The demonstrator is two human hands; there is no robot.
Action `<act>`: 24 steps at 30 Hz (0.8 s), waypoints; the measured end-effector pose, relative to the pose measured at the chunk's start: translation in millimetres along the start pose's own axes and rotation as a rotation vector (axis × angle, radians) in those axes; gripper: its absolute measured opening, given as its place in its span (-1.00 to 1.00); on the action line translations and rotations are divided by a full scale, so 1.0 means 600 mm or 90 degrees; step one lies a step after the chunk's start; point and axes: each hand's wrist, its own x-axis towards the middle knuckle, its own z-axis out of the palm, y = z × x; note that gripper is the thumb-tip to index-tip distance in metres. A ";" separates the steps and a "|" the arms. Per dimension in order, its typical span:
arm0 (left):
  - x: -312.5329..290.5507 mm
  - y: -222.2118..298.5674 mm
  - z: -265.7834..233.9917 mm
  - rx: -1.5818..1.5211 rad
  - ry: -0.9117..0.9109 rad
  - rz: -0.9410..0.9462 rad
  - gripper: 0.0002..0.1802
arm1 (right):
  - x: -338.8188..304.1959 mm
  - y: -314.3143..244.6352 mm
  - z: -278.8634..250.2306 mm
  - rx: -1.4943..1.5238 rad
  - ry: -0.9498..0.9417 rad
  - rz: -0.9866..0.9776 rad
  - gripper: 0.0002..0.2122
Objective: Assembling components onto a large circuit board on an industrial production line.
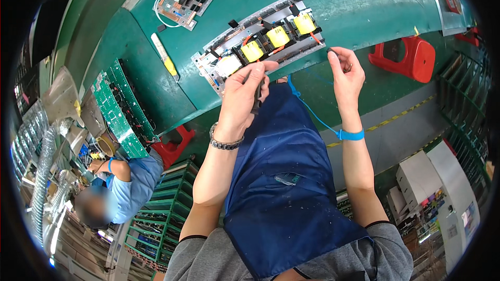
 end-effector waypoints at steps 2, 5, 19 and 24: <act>-0.004 -0.010 0.002 -0.016 -0.060 -0.039 -0.63 | -0.012 -0.008 -0.008 0.028 -0.028 -0.005 -0.89; -0.010 -0.043 0.008 -0.030 -0.114 -0.095 -0.63 | -0.061 -0.086 -0.014 -0.003 -0.165 -0.073 -0.88; -0.055 -0.026 0.011 -0.014 -0.049 0.049 -0.55 | -0.083 -0.189 0.021 -0.147 -0.311 -0.419 -0.81; -0.091 -0.029 -0.013 -0.192 -0.025 -0.020 -0.64 | -0.105 -0.205 0.032 -0.135 -0.405 -0.375 -0.80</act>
